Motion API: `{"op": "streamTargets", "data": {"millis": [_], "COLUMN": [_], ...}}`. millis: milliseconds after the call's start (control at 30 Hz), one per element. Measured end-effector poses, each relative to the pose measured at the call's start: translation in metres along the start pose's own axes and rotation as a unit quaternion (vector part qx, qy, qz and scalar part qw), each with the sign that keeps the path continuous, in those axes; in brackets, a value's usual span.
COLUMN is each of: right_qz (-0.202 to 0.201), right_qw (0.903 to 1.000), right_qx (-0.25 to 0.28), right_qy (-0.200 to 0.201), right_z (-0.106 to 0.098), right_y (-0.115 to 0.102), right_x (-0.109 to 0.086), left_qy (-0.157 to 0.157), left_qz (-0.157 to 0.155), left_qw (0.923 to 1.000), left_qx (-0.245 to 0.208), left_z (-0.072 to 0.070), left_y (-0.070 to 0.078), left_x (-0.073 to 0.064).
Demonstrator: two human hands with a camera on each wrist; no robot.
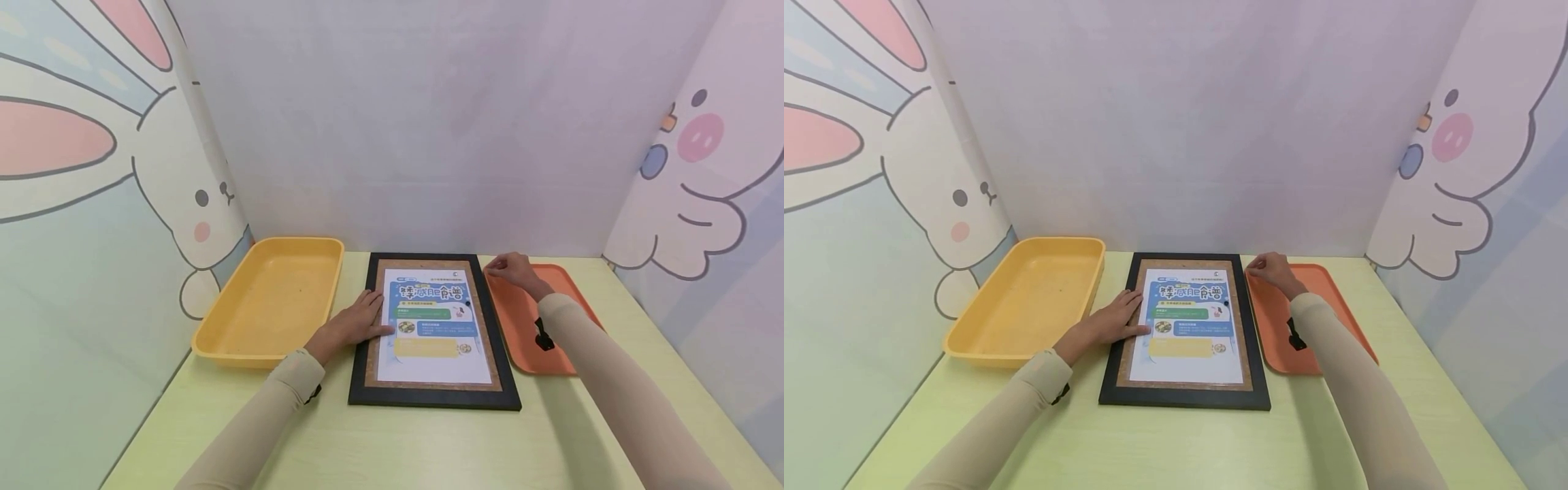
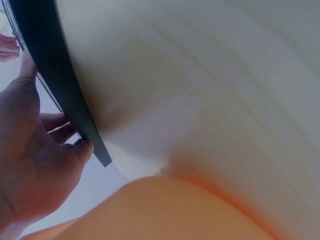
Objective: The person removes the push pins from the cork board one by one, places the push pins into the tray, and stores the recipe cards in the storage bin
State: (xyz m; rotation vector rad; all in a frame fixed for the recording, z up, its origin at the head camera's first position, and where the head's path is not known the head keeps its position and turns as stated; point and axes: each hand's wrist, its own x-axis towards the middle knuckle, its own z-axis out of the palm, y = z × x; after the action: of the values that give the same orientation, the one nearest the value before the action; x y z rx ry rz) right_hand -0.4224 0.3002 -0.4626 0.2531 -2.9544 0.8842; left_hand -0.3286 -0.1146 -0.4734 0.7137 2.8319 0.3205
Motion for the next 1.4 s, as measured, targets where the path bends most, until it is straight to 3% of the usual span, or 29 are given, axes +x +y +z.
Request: {"op": "streamTargets", "data": {"millis": [1400], "right_qz": [0.053], "right_qw": [0.9984], "right_qx": [-0.016], "right_qy": [-0.011], "right_z": [0.010], "right_y": [0.014], "right_x": [0.005], "left_qy": [0.009], "left_qz": [0.006], "left_qw": [0.9999], "left_qx": [-0.003], "left_z": [0.000], "left_y": [0.001], "left_x": [0.000]}}
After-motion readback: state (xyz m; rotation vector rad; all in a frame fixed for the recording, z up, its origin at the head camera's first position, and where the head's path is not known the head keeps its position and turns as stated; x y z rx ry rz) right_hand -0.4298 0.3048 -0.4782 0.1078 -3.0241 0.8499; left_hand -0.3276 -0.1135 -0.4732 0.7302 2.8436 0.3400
